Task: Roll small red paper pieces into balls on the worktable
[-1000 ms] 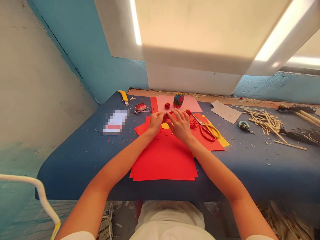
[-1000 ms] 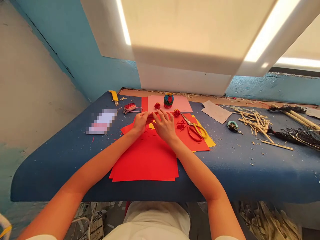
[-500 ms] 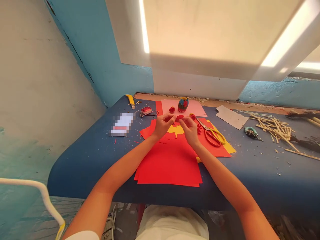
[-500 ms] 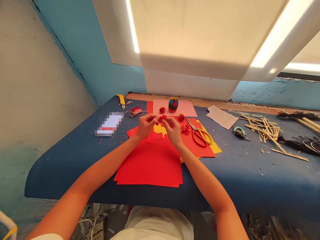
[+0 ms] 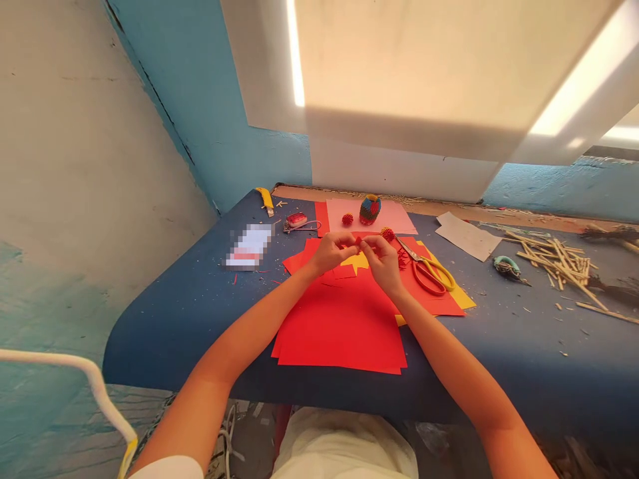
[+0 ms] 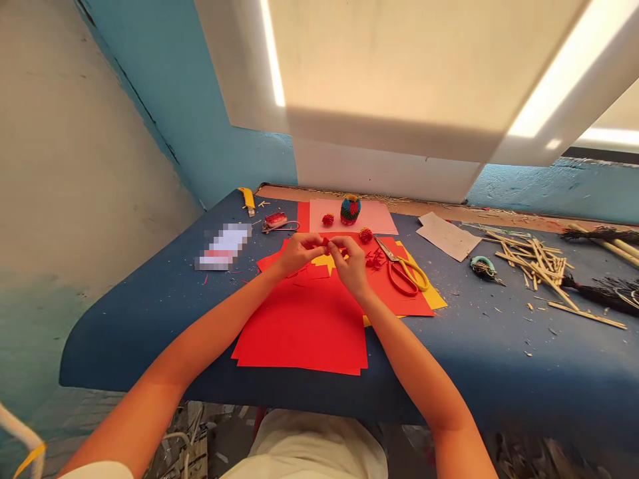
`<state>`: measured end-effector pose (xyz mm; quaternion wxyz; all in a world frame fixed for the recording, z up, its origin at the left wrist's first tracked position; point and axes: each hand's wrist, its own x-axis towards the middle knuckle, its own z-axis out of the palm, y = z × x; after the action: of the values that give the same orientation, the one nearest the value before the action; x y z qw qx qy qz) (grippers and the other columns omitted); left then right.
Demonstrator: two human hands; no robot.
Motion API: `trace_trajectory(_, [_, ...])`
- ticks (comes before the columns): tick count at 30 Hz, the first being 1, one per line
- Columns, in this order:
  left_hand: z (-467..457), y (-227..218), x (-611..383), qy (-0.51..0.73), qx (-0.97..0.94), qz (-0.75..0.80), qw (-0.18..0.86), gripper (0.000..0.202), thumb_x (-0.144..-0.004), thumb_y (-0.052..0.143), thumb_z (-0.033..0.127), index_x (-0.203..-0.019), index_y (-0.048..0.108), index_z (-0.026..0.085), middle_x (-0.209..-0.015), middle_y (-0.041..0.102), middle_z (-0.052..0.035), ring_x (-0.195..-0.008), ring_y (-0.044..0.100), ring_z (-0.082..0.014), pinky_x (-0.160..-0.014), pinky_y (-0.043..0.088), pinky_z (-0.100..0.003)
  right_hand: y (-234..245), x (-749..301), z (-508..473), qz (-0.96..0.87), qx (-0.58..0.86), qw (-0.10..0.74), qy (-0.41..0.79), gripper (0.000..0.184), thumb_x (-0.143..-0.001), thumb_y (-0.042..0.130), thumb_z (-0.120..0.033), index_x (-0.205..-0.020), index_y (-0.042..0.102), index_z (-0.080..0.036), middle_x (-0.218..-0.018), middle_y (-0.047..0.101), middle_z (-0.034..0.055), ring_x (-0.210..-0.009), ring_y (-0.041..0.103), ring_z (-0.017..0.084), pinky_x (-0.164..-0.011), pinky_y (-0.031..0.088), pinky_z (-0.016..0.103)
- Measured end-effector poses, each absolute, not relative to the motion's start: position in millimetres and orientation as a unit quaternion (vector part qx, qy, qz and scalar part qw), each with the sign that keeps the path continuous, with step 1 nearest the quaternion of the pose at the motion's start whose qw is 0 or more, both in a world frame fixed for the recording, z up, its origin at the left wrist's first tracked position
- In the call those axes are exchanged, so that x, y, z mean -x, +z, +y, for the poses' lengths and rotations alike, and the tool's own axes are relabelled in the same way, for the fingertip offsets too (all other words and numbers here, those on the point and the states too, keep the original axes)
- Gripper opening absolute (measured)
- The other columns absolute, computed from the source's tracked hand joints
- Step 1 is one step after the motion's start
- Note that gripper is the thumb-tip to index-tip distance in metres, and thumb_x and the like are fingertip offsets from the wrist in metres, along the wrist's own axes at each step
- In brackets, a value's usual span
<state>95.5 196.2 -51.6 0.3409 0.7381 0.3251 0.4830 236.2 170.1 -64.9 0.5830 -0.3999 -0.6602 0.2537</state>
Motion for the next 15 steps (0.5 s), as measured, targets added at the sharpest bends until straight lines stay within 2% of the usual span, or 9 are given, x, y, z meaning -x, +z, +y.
trace_trajectory(3, [198,-53,-93,0.479,-0.761,0.338,0.278,0.021,-0.072,0.055,0.027,-0.057,0.053,0.013,-0.055,0.052,0.0013,-0.055,0.046,-0.0084,-0.050,0.035,-0.019,-66,-237,171,-0.689,0.403,0.563,0.214,0.014,-0.084,0.049,-0.031,-0.080,0.056,-0.019,-0.079,0.062,0.0029,-0.070,0.056,0.015,-0.063,0.042,0.027])
trace_trajectory(7, [200,-49,-87,0.405,-0.823,0.316,0.243,0.022,-0.075,0.055,0.032,-0.066,0.061,0.013,-0.061,0.059,-0.0006,-0.059,0.051,-0.0096,-0.054,0.037,-0.020,-66,-243,174,-0.719,0.428,0.519,0.173,0.015,-0.085,0.045,-0.031,-0.078,0.052,-0.019,-0.077,0.061,0.0042,-0.069,0.055,0.016,-0.063,0.042,0.027])
trace_trajectory(11, [202,-46,-82,0.383,-0.814,0.315,0.302,0.023,-0.080,0.052,0.033,-0.077,0.064,0.013,-0.074,0.063,-0.0029,-0.066,0.055,-0.0102,-0.059,0.041,-0.020,-66,-248,175,-0.744,0.461,0.455,0.164,0.018,-0.085,0.040,-0.031,-0.074,0.048,-0.019,-0.073,0.059,0.0042,-0.065,0.053,0.016,-0.059,0.039,0.027])
trace_trajectory(15, [208,-49,-78,0.366,-0.774,0.307,0.415,0.031,-0.083,0.049,0.039,-0.083,0.063,0.012,-0.080,0.064,-0.0055,-0.069,0.057,-0.0103,-0.056,0.045,-0.019,-66,-251,176,-0.758,0.453,0.427,0.196,0.019,-0.086,0.038,-0.031,-0.073,0.046,-0.020,-0.070,0.057,0.0027,-0.063,0.051,0.015,-0.058,0.037,0.025])
